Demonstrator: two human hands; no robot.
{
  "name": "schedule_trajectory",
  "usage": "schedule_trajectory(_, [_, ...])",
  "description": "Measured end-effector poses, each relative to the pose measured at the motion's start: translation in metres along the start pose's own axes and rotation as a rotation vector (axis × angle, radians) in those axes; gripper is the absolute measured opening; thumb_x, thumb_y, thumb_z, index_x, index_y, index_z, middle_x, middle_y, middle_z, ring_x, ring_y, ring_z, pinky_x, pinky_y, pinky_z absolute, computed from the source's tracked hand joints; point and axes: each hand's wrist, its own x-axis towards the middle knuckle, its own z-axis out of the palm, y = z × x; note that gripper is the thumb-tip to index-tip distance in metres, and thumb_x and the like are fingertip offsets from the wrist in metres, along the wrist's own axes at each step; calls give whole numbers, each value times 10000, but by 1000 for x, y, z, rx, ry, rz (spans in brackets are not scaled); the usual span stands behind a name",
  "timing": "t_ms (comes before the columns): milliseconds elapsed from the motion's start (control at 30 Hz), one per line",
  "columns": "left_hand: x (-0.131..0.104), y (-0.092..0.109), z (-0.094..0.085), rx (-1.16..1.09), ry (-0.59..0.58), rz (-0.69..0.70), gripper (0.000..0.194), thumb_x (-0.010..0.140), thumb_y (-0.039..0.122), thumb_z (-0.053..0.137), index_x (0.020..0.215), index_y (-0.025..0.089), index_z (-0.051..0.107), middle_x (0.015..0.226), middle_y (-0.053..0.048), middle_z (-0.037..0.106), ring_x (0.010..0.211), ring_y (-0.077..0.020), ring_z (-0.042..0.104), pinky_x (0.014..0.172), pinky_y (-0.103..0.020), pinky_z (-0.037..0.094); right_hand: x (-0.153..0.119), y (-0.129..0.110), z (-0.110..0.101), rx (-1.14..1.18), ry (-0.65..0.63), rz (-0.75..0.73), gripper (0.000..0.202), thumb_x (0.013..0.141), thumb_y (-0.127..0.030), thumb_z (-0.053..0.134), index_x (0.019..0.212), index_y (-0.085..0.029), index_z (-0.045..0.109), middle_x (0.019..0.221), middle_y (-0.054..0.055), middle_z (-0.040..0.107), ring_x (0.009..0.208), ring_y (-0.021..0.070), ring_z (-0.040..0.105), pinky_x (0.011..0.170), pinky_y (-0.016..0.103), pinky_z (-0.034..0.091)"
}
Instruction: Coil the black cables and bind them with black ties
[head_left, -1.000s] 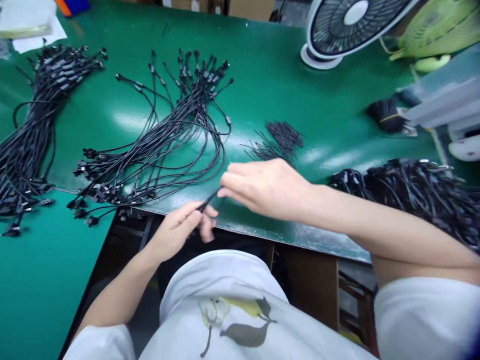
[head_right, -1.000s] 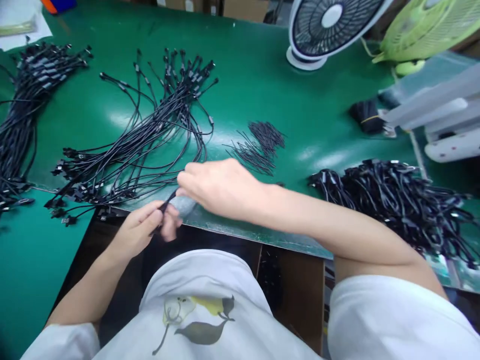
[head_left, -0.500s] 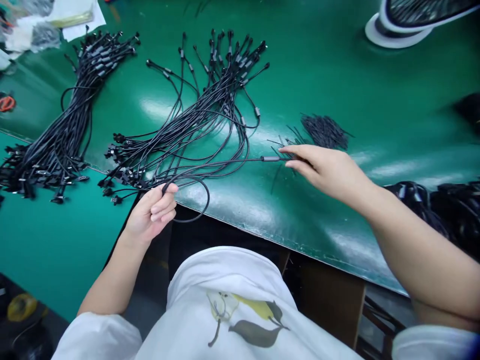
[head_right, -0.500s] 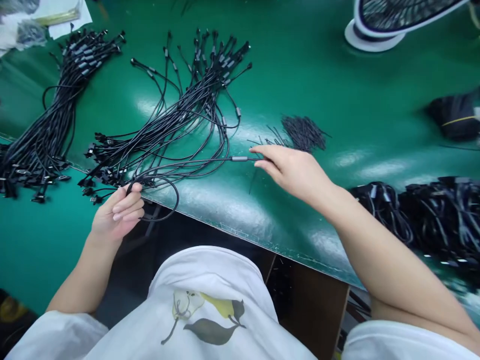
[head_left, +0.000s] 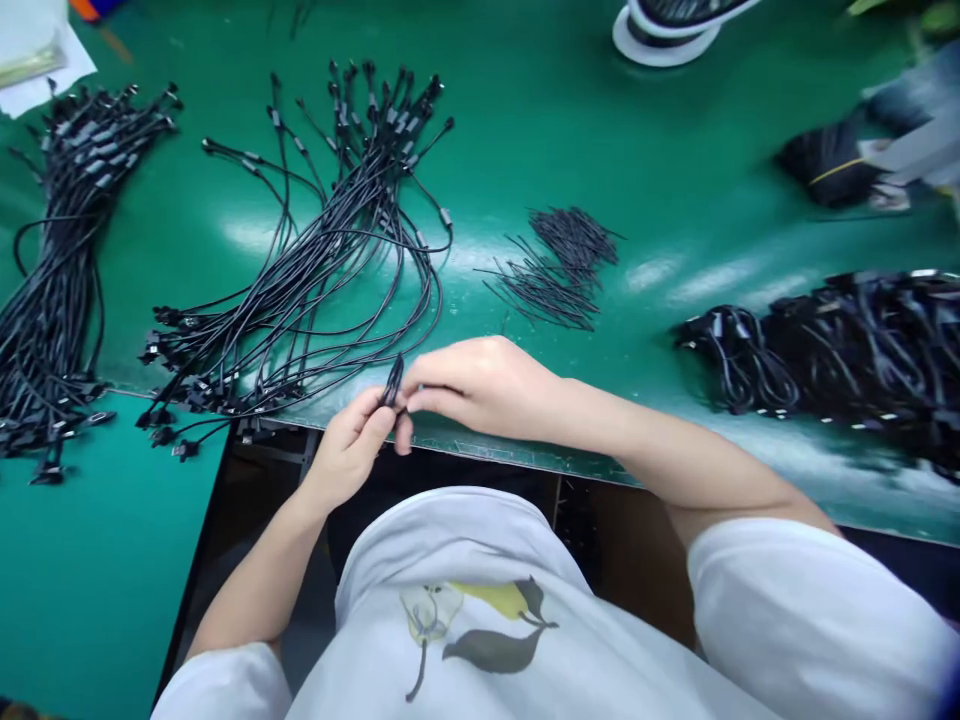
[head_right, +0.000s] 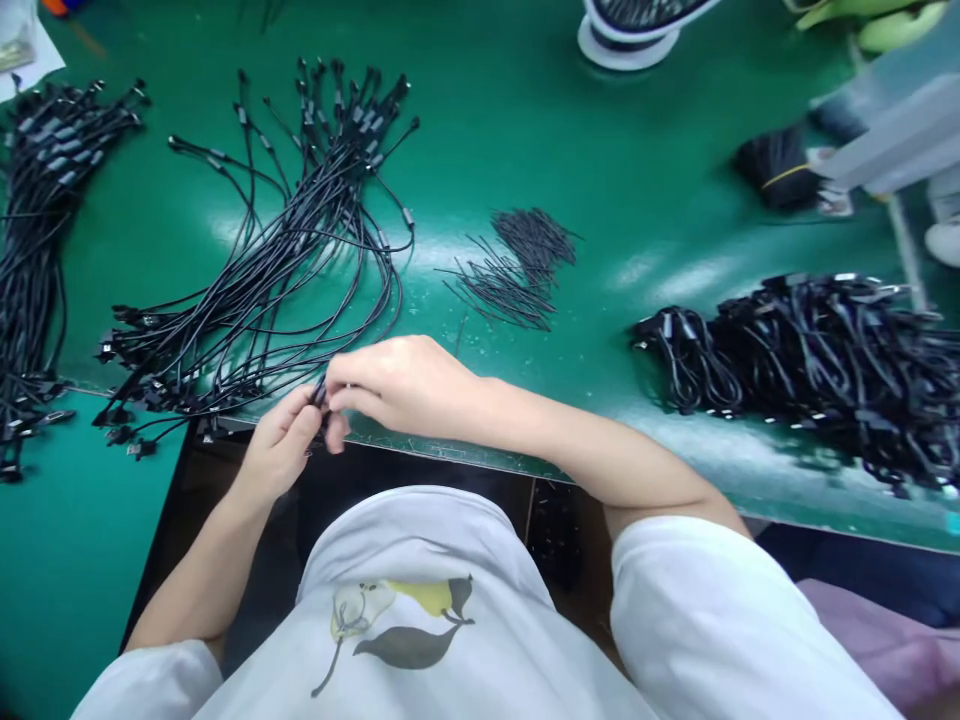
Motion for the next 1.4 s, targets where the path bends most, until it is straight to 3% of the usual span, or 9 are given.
schedule_trajectory(167, [4,6,-2,-475,12,-23,239,886,408,645,876,171,618,544,65,430,483,-73,384,562,-226,413,1,25,17,586,339,188,409,818,-487,688,1076,-192,571,1022,47,624,938,149,579,813,273,449])
schedule_trajectory(300, [10,-4,12,-604,43,-148,320,875,457,645,760,170,560,664,18,558,626,-104,541,721,-274,491,-3,24,41,1167,267,453,364,851,-526,626,849,-171,543,589,-79,400,521,63,387,558,211,395])
schedule_trajectory(400, [10,-18,26,-545,52,-251,402,896,514,584,699,169,523,768,-25,615,760,-145,601,779,-303,495,-1,17,51,1373,428,536,365,845,-494,648,745,-166,522,549,-110,234,465,35,217,461,172,272])
schedule_trajectory(567, [6,-30,33,-272,68,-143,433,913,553,517,673,196,471,635,5,559,617,-141,527,712,-304,454,3,2,67,1429,531,521,401,800,-563,673,961,-210,574,882,7,578,704,87,528,524,181,420])
schedule_trajectory(667, [2,-33,31,-3,2,-156,386,919,493,538,681,189,526,632,-12,584,619,-154,531,666,-293,417,2,-4,75,1428,424,515,451,837,-651,571,1013,-237,535,888,13,594,614,97,507,409,193,348])
schedule_trajectory(767, [-1,-38,30,103,-70,-196,264,891,390,608,737,176,602,694,-21,612,649,-162,550,661,-285,419,4,-5,78,1425,529,445,447,816,-657,604,931,-246,471,757,-41,520,514,61,414,410,171,293])
schedule_trajectory(1000, [4,-46,25,-230,-144,-208,437,834,457,688,1174,186,645,1176,-90,648,1185,-234,549,995,-333,427,13,0,60,1422,583,552,520,819,-736,521,836,-218,475,588,-88,306,440,27,154,400,170,112])
schedule_trajectory(1133, [4,-44,27,-381,-300,-403,463,841,581,618,959,140,693,897,-85,684,893,-214,656,843,-343,516,13,-5,57,1431,493,605,553,812,-761,497,781,-210,460,564,-90,281,436,26,146,398,168,98])
schedule_trajectory(1400, [4,-30,45,-758,-287,-525,371,798,475,726,774,124,606,622,26,454,570,-119,530,601,-289,520,14,11,59,1481,337,556,517,836,-721,510,819,-207,460,568,-99,305,426,16,153,380,141,95])
